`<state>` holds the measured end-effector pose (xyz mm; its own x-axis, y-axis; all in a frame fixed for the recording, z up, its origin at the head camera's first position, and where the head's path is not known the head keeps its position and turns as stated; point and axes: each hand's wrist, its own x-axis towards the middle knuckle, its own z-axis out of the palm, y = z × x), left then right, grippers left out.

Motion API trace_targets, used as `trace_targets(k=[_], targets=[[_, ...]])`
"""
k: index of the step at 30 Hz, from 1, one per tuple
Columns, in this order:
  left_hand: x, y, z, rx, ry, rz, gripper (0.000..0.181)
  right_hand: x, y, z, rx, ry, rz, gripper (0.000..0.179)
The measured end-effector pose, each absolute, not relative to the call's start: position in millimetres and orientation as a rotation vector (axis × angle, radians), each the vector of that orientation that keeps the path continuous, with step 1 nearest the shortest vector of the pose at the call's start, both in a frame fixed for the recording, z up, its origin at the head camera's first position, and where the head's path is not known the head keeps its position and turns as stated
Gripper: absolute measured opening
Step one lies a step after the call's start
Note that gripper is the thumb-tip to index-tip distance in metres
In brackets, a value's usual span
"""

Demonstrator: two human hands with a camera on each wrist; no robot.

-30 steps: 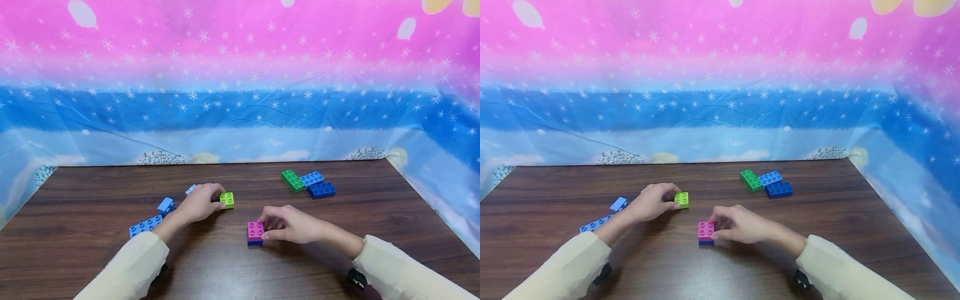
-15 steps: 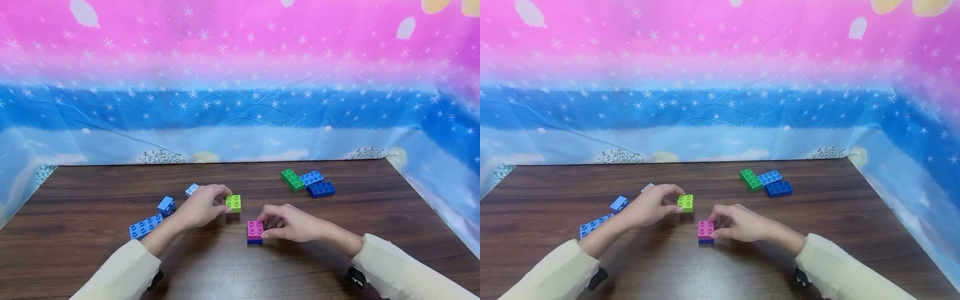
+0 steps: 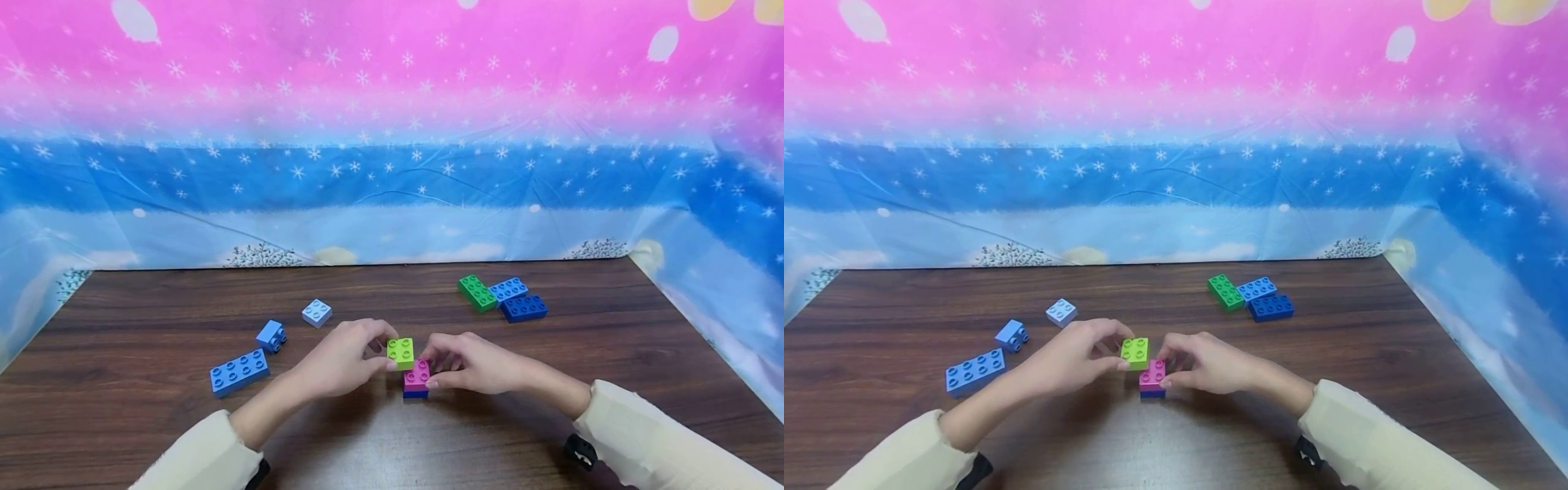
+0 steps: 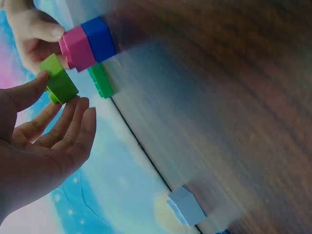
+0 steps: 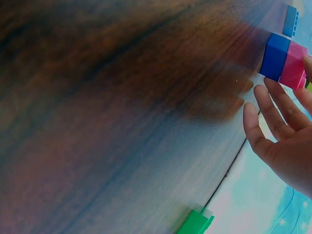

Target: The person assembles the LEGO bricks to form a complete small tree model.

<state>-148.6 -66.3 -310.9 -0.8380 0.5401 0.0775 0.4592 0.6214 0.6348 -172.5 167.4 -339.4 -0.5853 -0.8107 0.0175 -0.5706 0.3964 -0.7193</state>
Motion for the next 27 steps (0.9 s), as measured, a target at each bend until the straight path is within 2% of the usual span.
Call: trace_targets(k=[8,27], targets=[[-140,-60,-314,0.976,2.675,1.022,0.021,-171,167,-340,-1.166,2.301,-1.023,0.021],[-139,-53,-316,1.014,2.737,0.976,0.02,-173,171,-341,-1.098,2.295,-0.998,0.029]])
